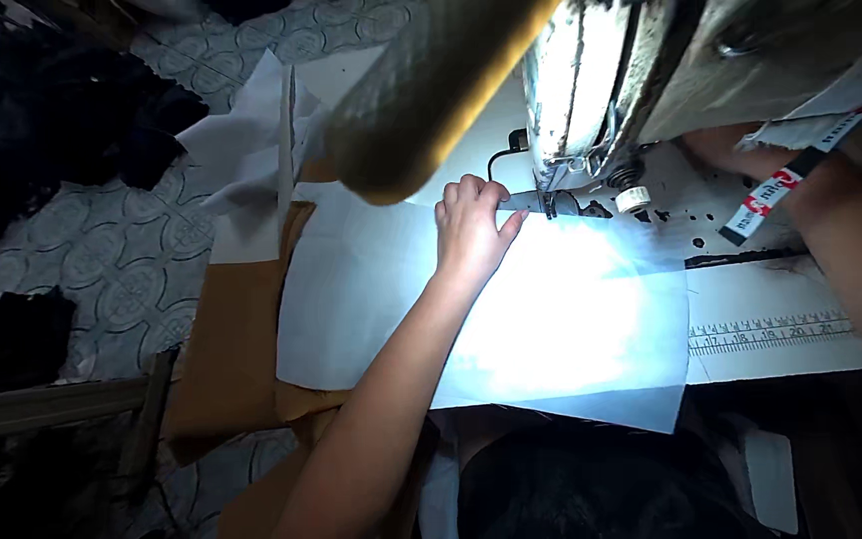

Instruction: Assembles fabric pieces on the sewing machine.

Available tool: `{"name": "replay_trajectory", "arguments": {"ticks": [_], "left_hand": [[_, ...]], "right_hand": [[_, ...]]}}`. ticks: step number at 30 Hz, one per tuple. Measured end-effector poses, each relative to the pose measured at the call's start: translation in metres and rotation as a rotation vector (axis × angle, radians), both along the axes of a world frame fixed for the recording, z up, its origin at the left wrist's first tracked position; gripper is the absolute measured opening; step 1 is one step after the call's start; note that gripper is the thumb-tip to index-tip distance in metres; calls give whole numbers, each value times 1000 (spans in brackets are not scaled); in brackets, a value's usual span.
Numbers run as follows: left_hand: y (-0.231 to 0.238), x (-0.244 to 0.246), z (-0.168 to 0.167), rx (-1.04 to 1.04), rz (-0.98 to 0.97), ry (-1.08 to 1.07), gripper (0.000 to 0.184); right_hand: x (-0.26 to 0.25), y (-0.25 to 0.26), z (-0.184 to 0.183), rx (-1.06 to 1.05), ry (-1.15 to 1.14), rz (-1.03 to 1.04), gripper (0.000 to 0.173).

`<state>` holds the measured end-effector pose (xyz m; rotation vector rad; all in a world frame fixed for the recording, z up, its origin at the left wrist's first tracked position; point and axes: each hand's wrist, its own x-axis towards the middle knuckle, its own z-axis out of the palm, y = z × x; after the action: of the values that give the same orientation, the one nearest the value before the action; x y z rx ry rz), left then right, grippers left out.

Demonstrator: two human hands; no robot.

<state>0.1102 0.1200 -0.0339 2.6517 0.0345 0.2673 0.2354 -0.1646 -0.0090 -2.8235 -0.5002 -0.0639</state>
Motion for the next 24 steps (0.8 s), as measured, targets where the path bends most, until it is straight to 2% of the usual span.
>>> {"name": "replay_trajectory", "arguments": {"ticks": [2,4,7,10,13,16,22,24], "left_hand": [[-3,1,9,1,-19,79,31],[-5,-5,18,-21,-37,119,28],[-4,-29,22,-64,-147,90,31],[0,-57,3,24,-334,62,50],[-13,-79,-5,115,-300,84,63],[-32,-92,-4,144,-215,107,67],[-30,-64,13,172,-150,358,75],[-28,-67,10,196,-148,320,76]], "right_hand": [[-9,-1,3,-49,45,34,51],[-63,13,21,-21,87,96,64],[-139,-1,-4,140,-89,321,67],[-171,-23,-29,145,-120,319,66],[-170,-43,-32,162,-57,249,66],[-158,-51,-29,141,-63,220,66],[-127,-51,-22,134,27,249,57],[-126,-50,-24,131,-32,275,55]]}}
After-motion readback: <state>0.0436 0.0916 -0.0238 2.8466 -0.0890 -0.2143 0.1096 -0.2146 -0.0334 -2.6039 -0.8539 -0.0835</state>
